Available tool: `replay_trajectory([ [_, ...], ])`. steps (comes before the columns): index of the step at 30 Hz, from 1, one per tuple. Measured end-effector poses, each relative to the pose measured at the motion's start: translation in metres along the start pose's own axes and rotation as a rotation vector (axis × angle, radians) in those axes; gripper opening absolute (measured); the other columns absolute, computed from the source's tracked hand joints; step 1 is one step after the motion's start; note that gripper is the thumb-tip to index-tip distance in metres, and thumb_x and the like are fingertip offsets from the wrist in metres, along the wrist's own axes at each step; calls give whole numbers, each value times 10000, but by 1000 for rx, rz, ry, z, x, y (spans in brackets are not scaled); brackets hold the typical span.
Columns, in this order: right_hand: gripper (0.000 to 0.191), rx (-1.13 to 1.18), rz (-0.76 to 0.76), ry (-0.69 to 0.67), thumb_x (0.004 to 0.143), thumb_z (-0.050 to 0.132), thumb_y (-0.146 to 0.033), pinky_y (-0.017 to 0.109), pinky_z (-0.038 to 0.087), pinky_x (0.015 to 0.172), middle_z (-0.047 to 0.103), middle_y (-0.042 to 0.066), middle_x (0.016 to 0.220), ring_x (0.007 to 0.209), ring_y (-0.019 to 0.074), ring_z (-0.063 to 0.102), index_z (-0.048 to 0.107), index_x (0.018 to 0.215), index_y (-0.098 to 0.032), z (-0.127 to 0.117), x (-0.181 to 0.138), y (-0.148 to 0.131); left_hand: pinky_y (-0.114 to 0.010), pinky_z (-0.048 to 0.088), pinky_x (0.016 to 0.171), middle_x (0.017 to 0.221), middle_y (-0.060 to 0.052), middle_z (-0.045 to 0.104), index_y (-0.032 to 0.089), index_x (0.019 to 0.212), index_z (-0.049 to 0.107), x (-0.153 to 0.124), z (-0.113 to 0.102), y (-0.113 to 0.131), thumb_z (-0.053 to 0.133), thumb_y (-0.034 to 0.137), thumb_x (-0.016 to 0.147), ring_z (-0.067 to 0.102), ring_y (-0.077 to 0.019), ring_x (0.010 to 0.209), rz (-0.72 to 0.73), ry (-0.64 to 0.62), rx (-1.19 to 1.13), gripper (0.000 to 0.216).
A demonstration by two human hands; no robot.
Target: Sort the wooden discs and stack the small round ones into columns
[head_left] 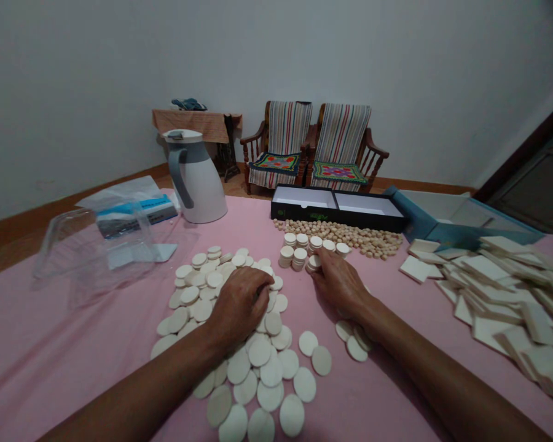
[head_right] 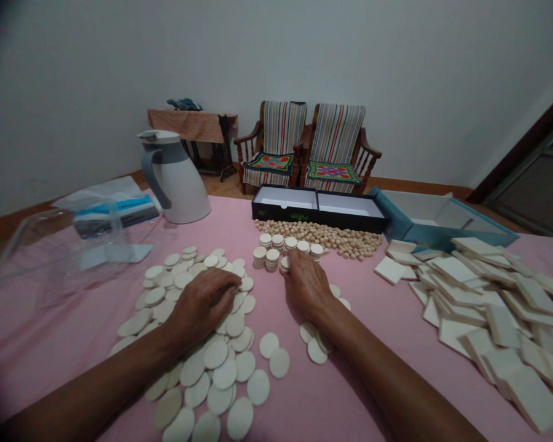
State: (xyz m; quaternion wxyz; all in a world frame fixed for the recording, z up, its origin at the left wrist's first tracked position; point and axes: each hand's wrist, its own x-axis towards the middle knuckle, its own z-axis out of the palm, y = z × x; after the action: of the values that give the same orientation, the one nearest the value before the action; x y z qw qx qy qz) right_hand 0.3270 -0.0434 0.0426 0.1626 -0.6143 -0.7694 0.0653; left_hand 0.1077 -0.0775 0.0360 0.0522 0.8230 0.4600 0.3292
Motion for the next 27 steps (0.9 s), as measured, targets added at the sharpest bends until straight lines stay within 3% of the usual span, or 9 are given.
replay_trajectory([
  [9, 164, -154, -17, 34, 831, 497, -140, 298, 354, 658, 608, 116, 962, 841, 222, 553, 547, 987, -149, -17, -5, -11, -369, 468, 757, 845, -56, 667, 168, 890, 628, 1, -2, 0, 476, 102, 814, 591, -207, 819, 5, 36, 2, 183],
  [12, 210, -20, -207, 31, 848, 460, -95, 285, 383, 707, 611, 95, 987, 892, 201, 546, 579, 1007, -164, -17, -9, -20, -374, 468, 769, 848, -57, 667, 167, 882, 620, 0, -3, 0, 456, 66, 774, 589, -208, 828, -21, 62, 4, 220],
  [15, 315, 167, -456, -63, 847, 442, -54, 281, 409, 806, 614, 72, 1084, 997, 181, 533, 565, 1107, -182, -4, -9, -29, -374, 467, 762, 823, -51, 658, 169, 834, 608, 0, -4, 0, 438, 37, 712, 581, -206, 810, -43, 78, 14, 247],
  [19, 398, 211, -604, -141, 840, 454, -62, 308, 395, 912, 598, 58, 1177, 1082, 179, 508, 522, 1202, -213, 13, -7, -36, -370, 471, 744, 807, -54, 650, 172, 841, 616, 1, -5, 0, 436, 51, 718, 580, -208, 795, -51, 62, 37, 249],
  [22, 331, 160, -588, -146, 844, 461, -78, 297, 413, 841, 611, 63, 1107, 1010, 181, 526, 554, 1132, -213, 18, -8, -38, -372, 475, 750, 816, -51, 659, 176, 853, 619, 1, -6, 0, 451, 55, 721, 588, -209, 804, -47, 71, 38, 245],
  [27, 157, 5, -402, -153, 838, 452, -98, 271, 383, 636, 601, 69, 900, 774, 173, 532, 581, 886, -175, 9, -17, -29, -379, 476, 756, 832, -54, 667, 169, 860, 616, 1, -5, 0, 465, 64, 750, 595, -211, 813, -47, 76, 18, 214],
])
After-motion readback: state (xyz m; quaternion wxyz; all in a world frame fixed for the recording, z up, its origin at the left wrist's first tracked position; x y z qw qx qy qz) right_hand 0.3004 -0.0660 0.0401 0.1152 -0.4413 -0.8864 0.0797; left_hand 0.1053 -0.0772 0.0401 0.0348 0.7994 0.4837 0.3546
